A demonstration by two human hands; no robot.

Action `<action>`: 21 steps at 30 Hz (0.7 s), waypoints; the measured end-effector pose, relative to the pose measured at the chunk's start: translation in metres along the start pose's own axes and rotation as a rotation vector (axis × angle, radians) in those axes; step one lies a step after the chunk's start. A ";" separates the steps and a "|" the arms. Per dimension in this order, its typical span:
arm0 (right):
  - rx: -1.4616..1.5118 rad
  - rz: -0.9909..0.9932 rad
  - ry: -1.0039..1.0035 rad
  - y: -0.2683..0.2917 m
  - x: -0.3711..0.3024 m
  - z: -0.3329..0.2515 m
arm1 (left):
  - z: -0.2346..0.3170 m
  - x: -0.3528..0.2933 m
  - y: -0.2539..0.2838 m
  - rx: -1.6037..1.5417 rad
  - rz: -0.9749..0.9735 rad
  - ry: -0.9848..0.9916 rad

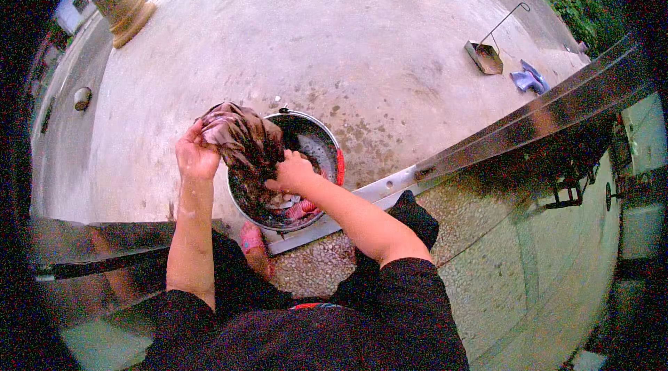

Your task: Washing pieces of clothing by hand in a bucket filled with sudsy water.

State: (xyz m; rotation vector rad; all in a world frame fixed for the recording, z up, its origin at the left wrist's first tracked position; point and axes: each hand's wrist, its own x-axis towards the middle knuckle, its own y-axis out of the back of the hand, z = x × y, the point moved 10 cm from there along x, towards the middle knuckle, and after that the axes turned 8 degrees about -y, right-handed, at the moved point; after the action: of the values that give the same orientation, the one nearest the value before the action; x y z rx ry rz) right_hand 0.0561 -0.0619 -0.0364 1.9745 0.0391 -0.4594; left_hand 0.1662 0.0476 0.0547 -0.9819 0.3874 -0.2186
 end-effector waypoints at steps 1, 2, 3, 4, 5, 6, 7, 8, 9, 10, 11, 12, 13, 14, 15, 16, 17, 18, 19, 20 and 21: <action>0.000 0.002 -0.004 -0.010 0.008 0.007 | -0.004 -0.002 -0.009 -0.021 -0.079 0.037; 0.008 0.037 -0.001 -0.009 0.013 0.010 | -0.004 -0.003 -0.012 -0.021 -0.078 0.038; 0.014 0.071 0.000 -0.009 0.018 0.013 | -0.004 -0.004 -0.015 0.011 -0.094 0.040; 0.062 0.098 -0.099 -0.006 0.025 0.032 | -0.006 -0.003 -0.018 0.041 -0.112 0.043; 0.125 -0.004 -0.129 -0.004 0.034 0.038 | 0.000 0.000 -0.012 0.037 -0.105 0.033; 0.185 -0.103 -0.162 0.000 0.041 0.048 | 0.005 0.008 -0.009 0.160 -0.168 0.003; 0.360 -0.190 -0.094 0.020 0.036 0.041 | 0.008 0.014 -0.003 0.283 -0.228 -0.030; 0.535 -0.276 -0.026 0.043 0.024 0.033 | 0.006 0.015 0.004 0.278 -0.222 -0.039; 0.801 -0.342 -0.008 0.056 0.016 0.037 | 0.002 0.019 0.015 0.545 -0.171 -0.092; 1.066 -0.414 0.014 0.068 0.010 0.036 | 0.001 0.022 0.029 0.813 -0.108 -0.146; 1.315 -0.454 0.091 0.096 -0.012 0.008 | 0.001 0.025 0.041 1.205 -0.200 -0.147; 1.306 -0.442 0.083 0.097 -0.014 0.015 | -0.013 0.020 0.028 1.592 -0.324 -0.174; 1.424 -0.332 0.102 0.105 -0.011 0.025 | -0.027 0.009 0.023 1.797 -0.428 -0.211; 1.542 -0.220 0.131 0.113 -0.006 0.033 | -0.038 -0.003 0.021 2.006 -0.531 -0.254; 1.660 -0.109 0.160 0.119 -0.004 0.039 | -0.048 -0.012 0.026 2.046 -0.565 -0.143; 1.660 -0.107 0.163 0.116 -0.002 0.037 | -0.055 -0.020 0.029 2.084 -0.597 -0.029; 1.745 -0.115 0.146 0.112 -0.002 0.035 | -0.071 -0.043 0.010 1.899 -0.861 0.076; 1.831 -0.123 0.126 0.107 0.000 0.034 | -0.082 -0.061 -0.004 1.825 -0.891 0.248; 1.715 0.099 0.172 0.110 0.005 0.047 | -0.092 -0.072 -0.017 1.663 -0.821 0.232; 1.717 0.102 0.176 0.102 0.010 0.050 | -0.097 -0.078 -0.025 1.503 -0.745 0.219; 1.647 0.228 0.251 0.106 0.008 0.057 | -0.103 -0.076 -0.029 1.505 -0.751 0.219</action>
State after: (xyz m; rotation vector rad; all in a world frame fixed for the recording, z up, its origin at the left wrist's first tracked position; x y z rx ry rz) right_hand 0.0706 -0.1598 0.0318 3.5661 -0.5725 0.0193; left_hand 0.0542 -0.0199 0.0453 0.4473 -0.0411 -1.1092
